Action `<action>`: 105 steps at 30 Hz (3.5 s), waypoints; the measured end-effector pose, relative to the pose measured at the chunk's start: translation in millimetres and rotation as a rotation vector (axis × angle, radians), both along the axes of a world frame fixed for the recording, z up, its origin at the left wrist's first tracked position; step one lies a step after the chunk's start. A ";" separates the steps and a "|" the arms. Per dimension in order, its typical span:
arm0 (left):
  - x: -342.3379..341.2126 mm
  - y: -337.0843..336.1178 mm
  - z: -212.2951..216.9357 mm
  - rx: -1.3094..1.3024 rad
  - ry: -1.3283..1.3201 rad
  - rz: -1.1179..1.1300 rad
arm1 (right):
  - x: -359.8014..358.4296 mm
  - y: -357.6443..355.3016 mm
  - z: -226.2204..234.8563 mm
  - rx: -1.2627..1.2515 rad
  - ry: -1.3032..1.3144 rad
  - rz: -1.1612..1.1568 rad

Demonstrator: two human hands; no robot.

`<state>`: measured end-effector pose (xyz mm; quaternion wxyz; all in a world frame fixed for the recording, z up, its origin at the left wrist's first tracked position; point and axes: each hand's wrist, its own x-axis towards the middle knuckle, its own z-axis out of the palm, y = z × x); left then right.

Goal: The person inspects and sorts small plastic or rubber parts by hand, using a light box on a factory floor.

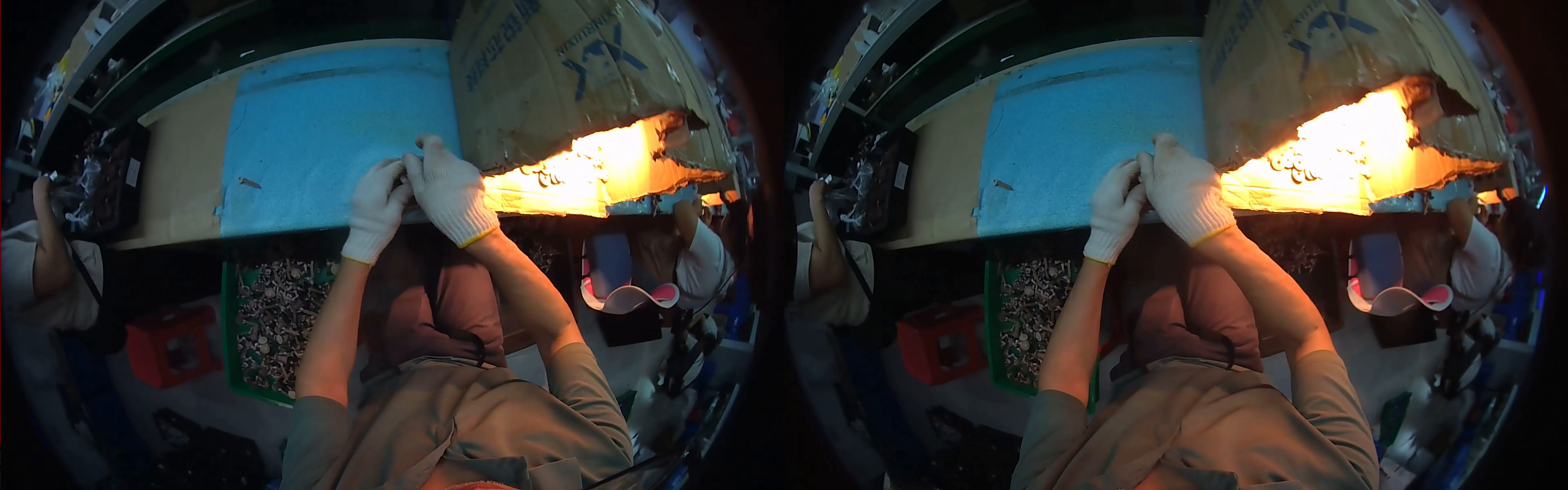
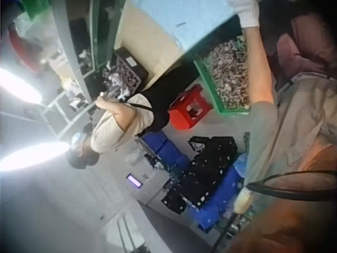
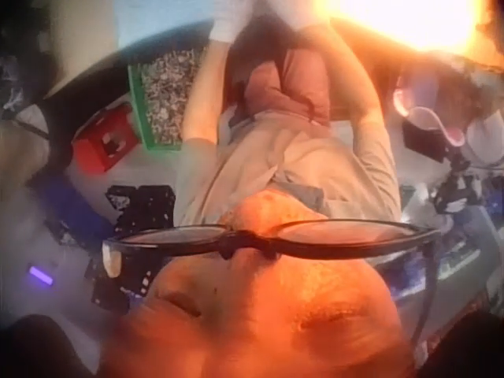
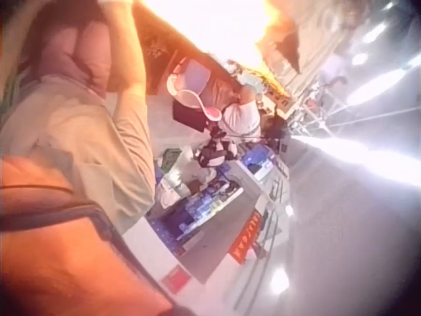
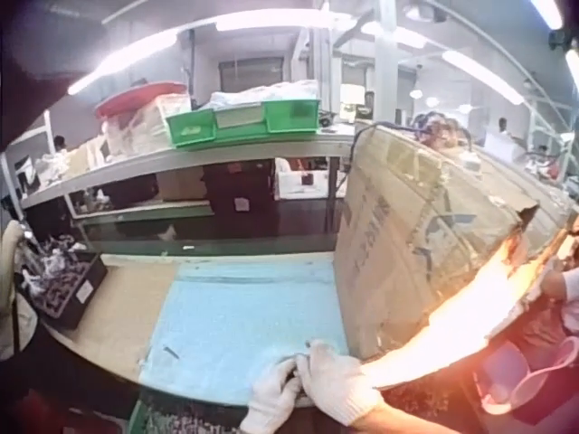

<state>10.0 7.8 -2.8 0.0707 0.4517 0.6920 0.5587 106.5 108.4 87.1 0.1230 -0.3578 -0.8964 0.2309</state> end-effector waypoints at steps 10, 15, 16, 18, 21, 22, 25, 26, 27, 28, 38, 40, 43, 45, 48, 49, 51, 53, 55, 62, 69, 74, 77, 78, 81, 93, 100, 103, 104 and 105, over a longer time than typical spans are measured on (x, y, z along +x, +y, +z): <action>0.3 -9.0 0.2 -0.075 -0.144 -0.073 | -16.7 -2.4 13.1 0.314 -0.357 0.301; 3.2 5.7 27.9 0.402 -0.785 -0.092 | -16.8 1.3 7.4 0.292 -0.341 0.342; 2.4 14.8 32.9 0.325 -0.720 -0.103 | -18.9 -1.1 4.4 0.320 -0.339 0.374; 3.8 22.7 34.0 0.230 -0.673 -0.117 | -14.8 1.7 -4.8 0.367 -0.313 0.405; 11.4 25.1 30.8 0.281 -0.770 -0.132 | -11.6 -2.6 -4.5 0.337 -0.270 0.380; 13.4 22.2 28.0 0.340 -0.798 -0.123 | -14.6 -7.7 0.3 0.268 -0.247 0.325; 5.0 24.3 10.5 0.378 -0.749 -0.081 | -16.6 -11.9 5.6 0.288 -0.283 0.335; 5.1 25.5 13.9 0.349 -0.701 -0.065 | -15.0 -5.9 -3.0 0.296 -0.266 0.335; 4.2 26.9 17.3 0.353 -0.683 -0.064 | -15.7 3.2 -19.0 0.338 -0.219 0.399; 5.1 25.6 22.9 0.283 -0.563 -0.009 | -13.6 4.8 -29.4 0.369 -0.181 0.468; 47.5 -120.8 4.3 0.106 -1.218 -0.182 | 32.8 -81.4 -2.2 -0.077 -0.152 0.575; 64.8 -148.9 -5.6 0.116 -1.239 -0.097 | 31.5 -112.8 -49.6 -0.161 -0.018 0.434; 81.2 -189.1 -25.8 -0.255 -0.625 0.190 | 41.1 -138.4 -96.8 -0.472 0.088 0.360; 78.7 -210.5 -30.1 -0.354 -0.488 0.216 | 42.6 -139.9 -103.9 -0.691 -0.112 0.358; 56.1 -234.9 -18.5 -0.673 -0.363 0.305 | 69.4 -116.5 -94.9 -0.501 -0.219 0.591; 50.0 -252.4 -30.8 -0.701 -0.310 0.411 | 79.6 -98.4 -84.0 -0.470 -0.154 0.627; 47.4 -256.1 -19.1 -0.778 -0.260 0.439 | 106.0 -49.1 -64.9 -0.459 -0.051 0.650; 43.8 -254.5 -10.2 -0.775 -0.170 0.402 | 132.5 14.4 -47.0 -0.279 0.013 0.548; 51.5 -221.0 24.6 -0.680 -0.251 0.352 | 138.0 65.6 0.0 -0.256 -0.078 0.059; 29.4 -74.0 44.3 -0.296 0.000 0.126 | 95.4 221.1 -18.4 0.229 0.020 -0.147; -3.4 5.7 21.1 -0.229 0.124 -0.054 | 100.8 209.4 7.9 0.554 -0.436 0.012; -1.8 8.5 6.9 -0.176 0.105 -0.077 | 129.4 201.6 -7.6 0.725 -0.405 0.112; -3.4 2.5 4.8 -0.159 0.088 -0.100 | 139.7 198.1 -17.2 0.818 -0.419 0.123; -2.9 -0.2 4.0 -0.151 0.072 -0.109 | 145.6 196.5 -19.7 0.846 -0.430 0.122; -2.3 -4.7 -4.3 -0.127 0.014 -0.127 | 157.0 166.7 -17.1 0.148 -0.034 0.036; -15.1 7.0 -20.6 -0.002 -0.254 -0.132 | 26.9 10.2 -47.6 -0.064 0.699 0.306; -17.3 1.2 -17.9 -0.102 -0.090 -0.109 | 20.9 10.7 -72.2 0.031 0.611 0.364; -18.5 0.8 -7.4 -0.111 -0.057 -0.111 | 18.0 12.8 -76.4 0.176 0.627 0.427; -17.8 -0.2 -5.9 -0.107 -0.045 -0.107 | 17.6 15.1 -80.7 0.177 0.657 0.437; -12.3 -2.1 -5.9 -0.097 -0.002 -0.104 | 18.0 17.8 -82.8 0.179 0.691 0.450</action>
